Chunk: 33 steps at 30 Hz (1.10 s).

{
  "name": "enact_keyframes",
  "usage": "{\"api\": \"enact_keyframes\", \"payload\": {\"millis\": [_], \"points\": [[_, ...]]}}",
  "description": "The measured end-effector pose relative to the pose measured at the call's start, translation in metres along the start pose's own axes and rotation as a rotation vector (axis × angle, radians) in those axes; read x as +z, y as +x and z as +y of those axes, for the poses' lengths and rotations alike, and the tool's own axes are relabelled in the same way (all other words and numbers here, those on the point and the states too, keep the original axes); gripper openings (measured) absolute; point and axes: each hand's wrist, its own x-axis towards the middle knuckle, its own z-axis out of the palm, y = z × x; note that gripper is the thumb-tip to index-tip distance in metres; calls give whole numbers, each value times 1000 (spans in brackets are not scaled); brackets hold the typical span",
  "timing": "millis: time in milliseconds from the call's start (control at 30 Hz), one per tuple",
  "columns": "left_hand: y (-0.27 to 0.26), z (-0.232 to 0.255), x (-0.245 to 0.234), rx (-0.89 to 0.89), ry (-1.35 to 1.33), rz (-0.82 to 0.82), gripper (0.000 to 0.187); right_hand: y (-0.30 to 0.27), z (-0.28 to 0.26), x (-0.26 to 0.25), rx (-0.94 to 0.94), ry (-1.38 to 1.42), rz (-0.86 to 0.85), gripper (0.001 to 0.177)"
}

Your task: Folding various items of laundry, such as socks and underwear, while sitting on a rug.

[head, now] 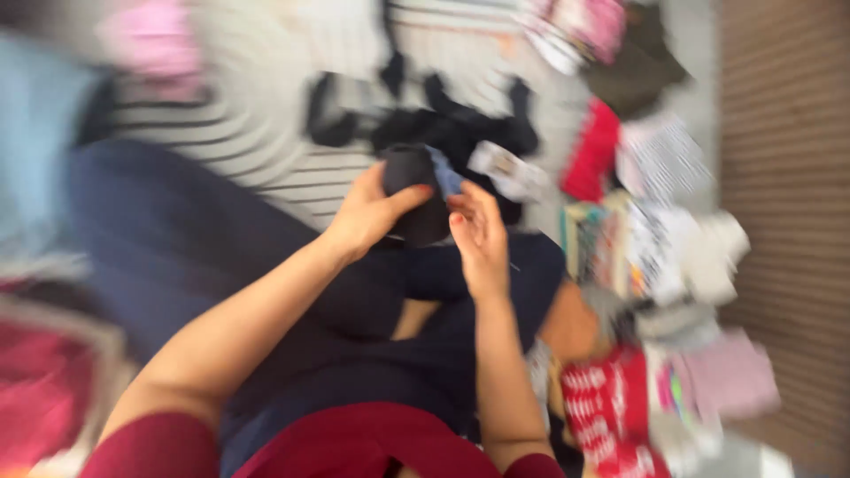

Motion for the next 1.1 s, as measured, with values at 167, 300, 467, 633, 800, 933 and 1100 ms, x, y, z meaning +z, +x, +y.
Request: {"api": "enact_keyframes", "payload": {"millis": [167,300,467,633,800,933,1100], "points": [[9,64,-70,281,340,-236,37,56,-3,75,133,134,-393,61],[20,82,-113,258,502,56,38,102,13,138,239,145,-444,53],[31,66,-132,798,241,827,42,174,51,235,254,294,-524,48],[29,75,-147,962,11,1000,51,227,127,314,315,257,-484,41],[31,84,-178,976,-146,1066,46,228,138,332,146,-185,-318,31],[35,83,-179,949,-143,1014,40,218,117,334,110,-127,-357,33],[38,83,-184,982,-104,946,34,211,131,348,-57,-343,-282,44]]}}
